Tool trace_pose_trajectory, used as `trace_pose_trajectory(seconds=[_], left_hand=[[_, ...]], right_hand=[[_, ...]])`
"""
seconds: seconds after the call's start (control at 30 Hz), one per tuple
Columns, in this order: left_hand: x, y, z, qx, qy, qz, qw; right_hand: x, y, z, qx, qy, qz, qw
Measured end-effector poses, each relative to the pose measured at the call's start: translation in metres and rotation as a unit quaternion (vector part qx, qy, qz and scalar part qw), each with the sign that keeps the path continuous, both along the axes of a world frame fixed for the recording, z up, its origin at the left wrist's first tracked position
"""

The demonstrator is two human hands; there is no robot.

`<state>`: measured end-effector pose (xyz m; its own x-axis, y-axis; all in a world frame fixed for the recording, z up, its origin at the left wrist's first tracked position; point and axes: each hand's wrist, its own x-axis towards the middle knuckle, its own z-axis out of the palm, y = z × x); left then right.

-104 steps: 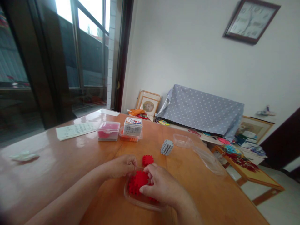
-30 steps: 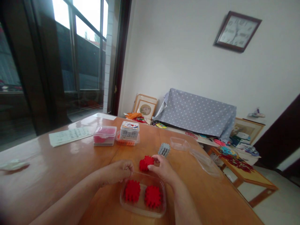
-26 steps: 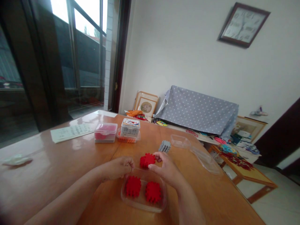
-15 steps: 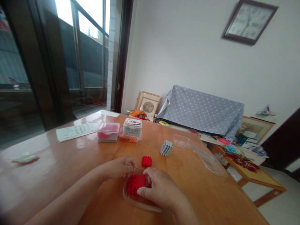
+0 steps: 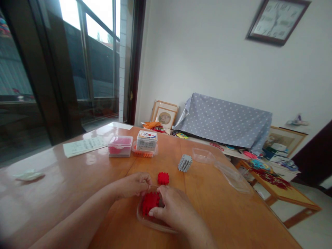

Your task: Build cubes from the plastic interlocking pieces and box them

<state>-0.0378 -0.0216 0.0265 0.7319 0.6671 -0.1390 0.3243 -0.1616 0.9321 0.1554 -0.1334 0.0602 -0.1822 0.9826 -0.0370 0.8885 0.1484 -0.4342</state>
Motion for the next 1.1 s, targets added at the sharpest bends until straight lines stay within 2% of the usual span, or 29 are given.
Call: trace_pose_trajectory(seconds=[0.27, 0.37, 0.47, 0.57, 0.67, 0.8, 1.1], left_hand=[[-0.001, 0.0, 0.003, -0.006, 0.005, 0.001, 1.0], [0.0, 0.0, 0.002, -0.006, 0.002, -0.003, 1.0], [0.001, 0.001, 0.0, -0.005, -0.001, 0.003, 1.0], [0.001, 0.001, -0.001, -0.009, 0.008, 0.016, 1.0], [0.0, 0.002, -0.001, -0.007, 0.008, 0.021, 1.0], [-0.003, 0.003, -0.001, 0.003, 0.006, 0.025, 1.0], [-0.01, 0.009, 0.001, 0.031, 0.033, 0.038, 0.998]], right_hand=[[0.001, 0.001, -0.004, 0.006, 0.032, -0.007, 0.999], [0.008, 0.004, -0.003, -0.006, 0.092, -0.007, 0.996], [0.025, 0.015, -0.007, 0.012, 0.173, -0.023, 0.985], [0.046, 0.033, -0.02, 0.055, 0.221, -0.057, 0.972], [0.062, 0.055, -0.043, 0.084, 0.239, -0.096, 0.962], [0.068, 0.077, -0.065, 0.078, 0.263, -0.114, 0.955], [0.08, 0.08, -0.066, -0.025, 0.359, -0.111, 0.926]])
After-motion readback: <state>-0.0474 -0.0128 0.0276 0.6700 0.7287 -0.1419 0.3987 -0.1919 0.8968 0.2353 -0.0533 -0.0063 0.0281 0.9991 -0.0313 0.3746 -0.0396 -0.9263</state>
